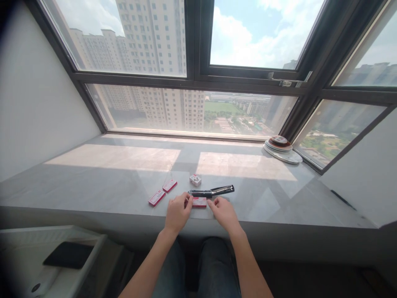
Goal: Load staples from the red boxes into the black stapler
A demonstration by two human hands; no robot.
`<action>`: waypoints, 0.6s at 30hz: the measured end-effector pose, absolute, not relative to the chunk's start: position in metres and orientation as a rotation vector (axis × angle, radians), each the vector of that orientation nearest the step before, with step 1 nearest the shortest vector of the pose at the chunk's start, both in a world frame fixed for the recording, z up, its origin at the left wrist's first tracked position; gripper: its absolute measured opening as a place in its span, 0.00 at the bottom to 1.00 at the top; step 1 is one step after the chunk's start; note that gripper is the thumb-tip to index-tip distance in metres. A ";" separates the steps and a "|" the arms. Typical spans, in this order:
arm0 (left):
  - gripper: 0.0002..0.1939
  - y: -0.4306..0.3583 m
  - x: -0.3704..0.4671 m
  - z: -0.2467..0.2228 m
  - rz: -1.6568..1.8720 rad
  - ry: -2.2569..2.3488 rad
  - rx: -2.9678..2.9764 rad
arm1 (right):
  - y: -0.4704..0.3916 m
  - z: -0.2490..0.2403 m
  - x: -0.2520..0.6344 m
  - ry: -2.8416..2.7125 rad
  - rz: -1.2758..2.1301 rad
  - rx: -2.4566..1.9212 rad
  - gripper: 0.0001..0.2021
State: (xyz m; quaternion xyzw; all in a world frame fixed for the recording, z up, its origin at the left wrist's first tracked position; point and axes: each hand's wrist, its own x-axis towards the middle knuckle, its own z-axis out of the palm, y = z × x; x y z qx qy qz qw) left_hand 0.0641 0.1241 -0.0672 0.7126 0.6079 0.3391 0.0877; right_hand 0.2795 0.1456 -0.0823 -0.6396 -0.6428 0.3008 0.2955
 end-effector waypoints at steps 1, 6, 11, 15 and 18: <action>0.15 0.123 0.065 -0.067 1.022 1.768 2.157 | 0.145 -0.083 0.290 -1.611 0.873 -1.754 0.21; 0.16 0.126 0.066 -0.066 0.962 1.751 2.234 | 0.152 -0.068 0.343 -1.274 1.066 -1.669 0.41; 0.16 0.134 0.067 -0.063 0.888 1.822 2.195 | 0.180 -0.032 0.335 -1.406 1.202 -1.224 0.31; 0.15 0.132 0.069 -0.060 0.900 1.829 2.193 | 0.206 -0.017 0.296 -1.661 1.089 -1.100 0.26; 0.17 0.127 0.071 -0.059 0.892 1.830 2.200 | 0.217 -0.019 0.266 -1.860 0.983 -1.109 0.23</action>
